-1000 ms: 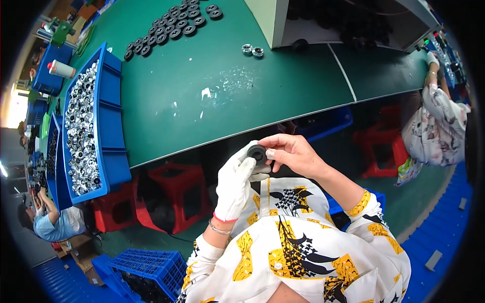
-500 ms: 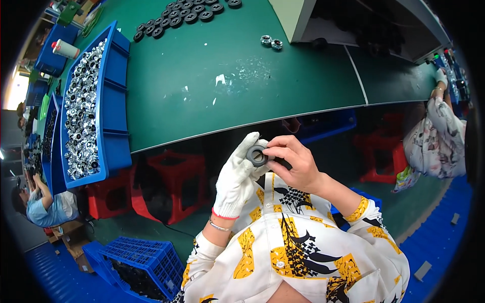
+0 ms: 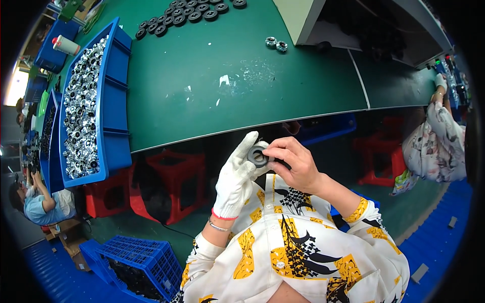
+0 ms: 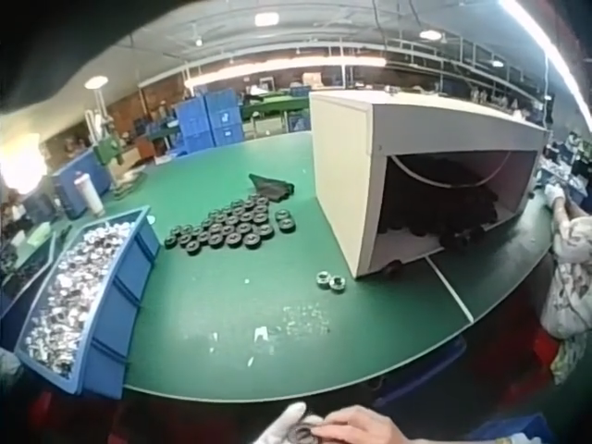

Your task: Assembling toy car wheels by fitting black rubber tires onto plastic wheel hubs at a factory workbench.

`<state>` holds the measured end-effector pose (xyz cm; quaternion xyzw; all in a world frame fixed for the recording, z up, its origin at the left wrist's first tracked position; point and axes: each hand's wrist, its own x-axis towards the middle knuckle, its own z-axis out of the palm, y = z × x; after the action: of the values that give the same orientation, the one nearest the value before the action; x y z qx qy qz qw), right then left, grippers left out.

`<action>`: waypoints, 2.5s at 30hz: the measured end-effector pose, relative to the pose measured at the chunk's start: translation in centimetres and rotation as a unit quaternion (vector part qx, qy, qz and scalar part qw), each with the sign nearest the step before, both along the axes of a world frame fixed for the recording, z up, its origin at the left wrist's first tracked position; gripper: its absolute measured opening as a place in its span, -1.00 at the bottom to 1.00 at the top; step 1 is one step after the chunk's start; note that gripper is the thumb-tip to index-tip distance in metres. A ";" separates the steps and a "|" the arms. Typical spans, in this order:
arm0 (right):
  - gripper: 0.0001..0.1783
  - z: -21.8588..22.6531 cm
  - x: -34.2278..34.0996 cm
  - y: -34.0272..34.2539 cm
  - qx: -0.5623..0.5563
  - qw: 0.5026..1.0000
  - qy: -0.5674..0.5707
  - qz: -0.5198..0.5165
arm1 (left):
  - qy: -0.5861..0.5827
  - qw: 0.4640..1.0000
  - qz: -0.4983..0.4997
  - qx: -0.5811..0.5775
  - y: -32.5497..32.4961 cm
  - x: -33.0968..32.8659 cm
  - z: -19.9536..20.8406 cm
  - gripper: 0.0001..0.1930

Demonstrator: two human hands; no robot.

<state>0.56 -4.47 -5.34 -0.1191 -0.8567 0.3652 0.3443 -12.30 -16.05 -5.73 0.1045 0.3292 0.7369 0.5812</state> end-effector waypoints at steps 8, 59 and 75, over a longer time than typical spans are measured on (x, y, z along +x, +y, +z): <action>-0.83 1.4 -1.5 1.0 -0.080 0.996 -0.028 0.025 | 0.109 0.988 0.003 -0.113 -0.9 0.0 1.1 -0.55; -0.65 1.9 -1.6 1.9 -0.192 0.975 -0.101 0.044 | -0.103 0.984 0.059 -0.130 -0.2 0.2 0.4 -0.69; -0.80 1.1 -1.1 1.6 -0.139 0.986 -0.094 0.002 | -0.125 0.984 0.045 -0.122 -0.2 0.6 0.0 -0.69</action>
<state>-0.54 -2.88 -4.24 -0.1981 -0.8263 0.4684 0.2421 -11.70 -16.25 -5.72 -0.0752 0.3454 0.7237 0.5927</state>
